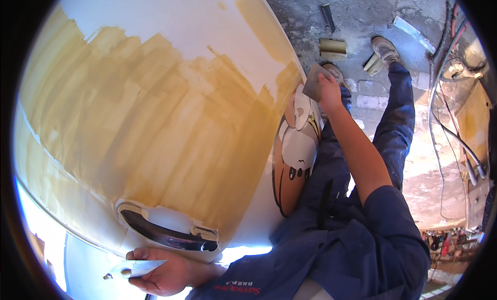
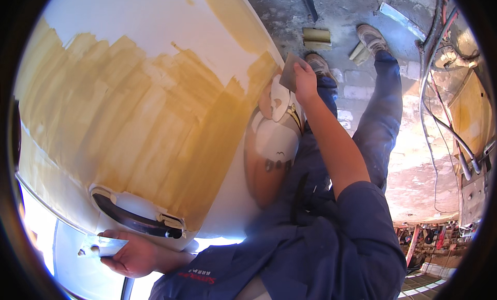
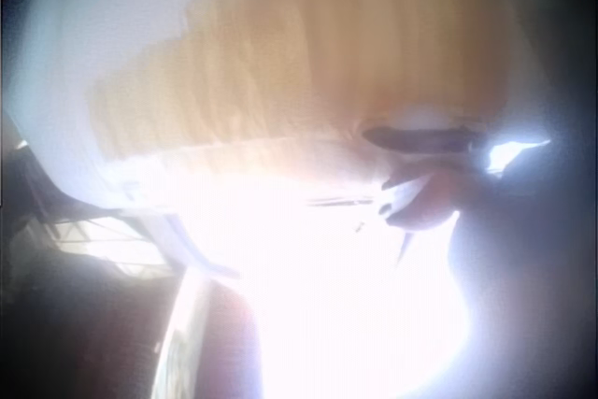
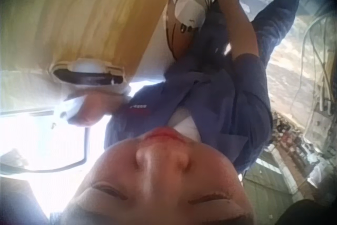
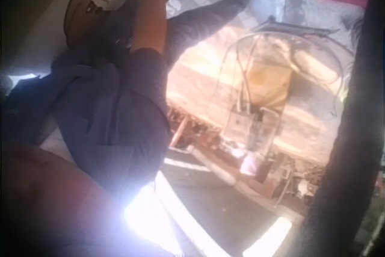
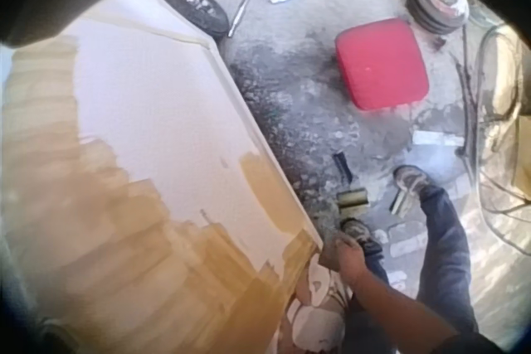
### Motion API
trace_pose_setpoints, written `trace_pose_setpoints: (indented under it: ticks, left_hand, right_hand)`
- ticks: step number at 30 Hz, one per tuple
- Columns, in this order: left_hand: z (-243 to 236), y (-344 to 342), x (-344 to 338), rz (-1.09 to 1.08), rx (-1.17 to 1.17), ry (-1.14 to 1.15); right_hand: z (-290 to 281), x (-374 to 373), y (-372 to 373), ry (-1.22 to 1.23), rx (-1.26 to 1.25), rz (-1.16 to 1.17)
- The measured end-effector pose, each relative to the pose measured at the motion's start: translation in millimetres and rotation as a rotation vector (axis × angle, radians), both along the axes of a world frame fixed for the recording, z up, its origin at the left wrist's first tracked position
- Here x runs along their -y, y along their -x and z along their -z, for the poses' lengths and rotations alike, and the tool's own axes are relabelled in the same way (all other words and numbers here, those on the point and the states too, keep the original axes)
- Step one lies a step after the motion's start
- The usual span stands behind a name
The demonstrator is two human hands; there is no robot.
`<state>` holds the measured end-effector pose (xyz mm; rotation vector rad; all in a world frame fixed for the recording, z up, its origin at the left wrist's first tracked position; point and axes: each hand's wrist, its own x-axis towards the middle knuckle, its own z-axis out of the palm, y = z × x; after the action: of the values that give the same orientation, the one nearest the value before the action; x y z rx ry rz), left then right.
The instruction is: The person applies beige body filler to a white car door using a metal spreader, smoothing it across the surface. They repeatedly scrape filler onto the spreader and spread it in overlapping strokes, working around the door handle and along the door edge.
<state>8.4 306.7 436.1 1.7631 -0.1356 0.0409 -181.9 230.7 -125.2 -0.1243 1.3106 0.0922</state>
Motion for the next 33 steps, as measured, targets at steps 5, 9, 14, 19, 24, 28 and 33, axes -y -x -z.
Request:
trace_pose_setpoints:
  ticks: [5, 9, 14, 19, 24, 28, 33]
  left_hand:
    - [-3.2, -2.9, -3.9, -0.006, -0.009, 0.023]
    - [-2.4, -4.5, -3.5, 0.011, -0.038, 0.063]
    - [3.5, -2.7, 2.5, 0.064, -0.049, 0.018]
    - [4.5, -3.5, 4.2, 0.061, -0.042, 0.006]
    - [4.7, -3.2, 4.3, 0.068, -0.034, -0.015]
    - [2.5, -2.1, 2.3, 0.043, -0.028, -0.019]
    - [0.0, -3.8, -1.0, -0.018, 0.004, 0.030]
  right_hand:
    - [14.8, -2.2, 9.0, 0.013, -0.008, 0.117]
    - [21.2, -5.0, 9.7, 0.011, -0.044, 0.125]
    - [11.5, -2.9, 1.5, 0.020, -0.009, 0.166]
    - [-12.3, 1.0, -8.4, -0.015, -0.047, 0.239]
    - [-27.2, -0.6, -9.5, -0.035, -0.116, 0.107]
    - [-43.5, -8.8, -7.1, -0.008, -0.091, 0.074]
    - [-70.5, -12.9, 0.9, -0.117, -0.062, 0.082]
